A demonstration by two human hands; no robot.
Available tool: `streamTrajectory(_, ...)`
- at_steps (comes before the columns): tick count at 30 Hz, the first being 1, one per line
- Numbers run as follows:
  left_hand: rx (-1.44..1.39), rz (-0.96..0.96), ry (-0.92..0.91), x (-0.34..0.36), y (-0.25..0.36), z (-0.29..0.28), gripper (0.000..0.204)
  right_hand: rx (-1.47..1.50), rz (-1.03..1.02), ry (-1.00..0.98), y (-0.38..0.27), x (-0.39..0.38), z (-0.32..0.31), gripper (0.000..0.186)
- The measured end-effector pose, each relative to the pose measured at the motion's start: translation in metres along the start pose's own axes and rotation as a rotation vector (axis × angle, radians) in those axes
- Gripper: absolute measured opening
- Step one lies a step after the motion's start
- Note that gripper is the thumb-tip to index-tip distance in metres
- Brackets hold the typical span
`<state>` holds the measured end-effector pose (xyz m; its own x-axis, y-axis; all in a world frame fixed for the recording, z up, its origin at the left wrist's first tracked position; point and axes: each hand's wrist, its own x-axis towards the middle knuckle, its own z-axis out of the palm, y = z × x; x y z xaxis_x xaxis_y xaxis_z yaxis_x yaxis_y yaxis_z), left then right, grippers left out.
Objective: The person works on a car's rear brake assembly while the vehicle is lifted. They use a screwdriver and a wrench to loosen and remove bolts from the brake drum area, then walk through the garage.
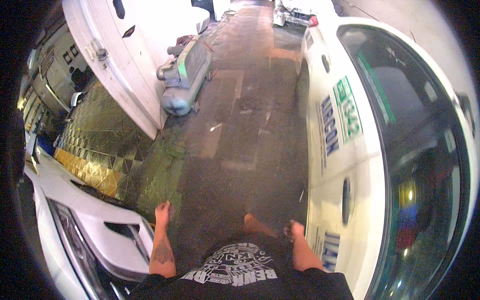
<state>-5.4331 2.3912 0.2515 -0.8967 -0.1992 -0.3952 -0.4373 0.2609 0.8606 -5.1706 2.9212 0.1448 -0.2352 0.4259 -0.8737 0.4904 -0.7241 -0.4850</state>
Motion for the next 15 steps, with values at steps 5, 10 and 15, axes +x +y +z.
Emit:
streamTrajectory(5,0.023,-0.490,-0.132,0.027,0.000,0.079,0.030,-0.392,-0.084,-0.127,-0.176,0.087,0.136,0.023)
streamTrajectory(10,0.088,-0.840,-0.246,0.087,0.014,0.149,0.027,-0.342,-0.165,-0.386,-0.368,0.166,0.303,0.032)
streamTrajectory(15,0.248,-0.650,-0.173,0.283,0.109,0.243,0.032,-0.248,-0.120,-0.365,-0.552,0.231,0.447,0.036)
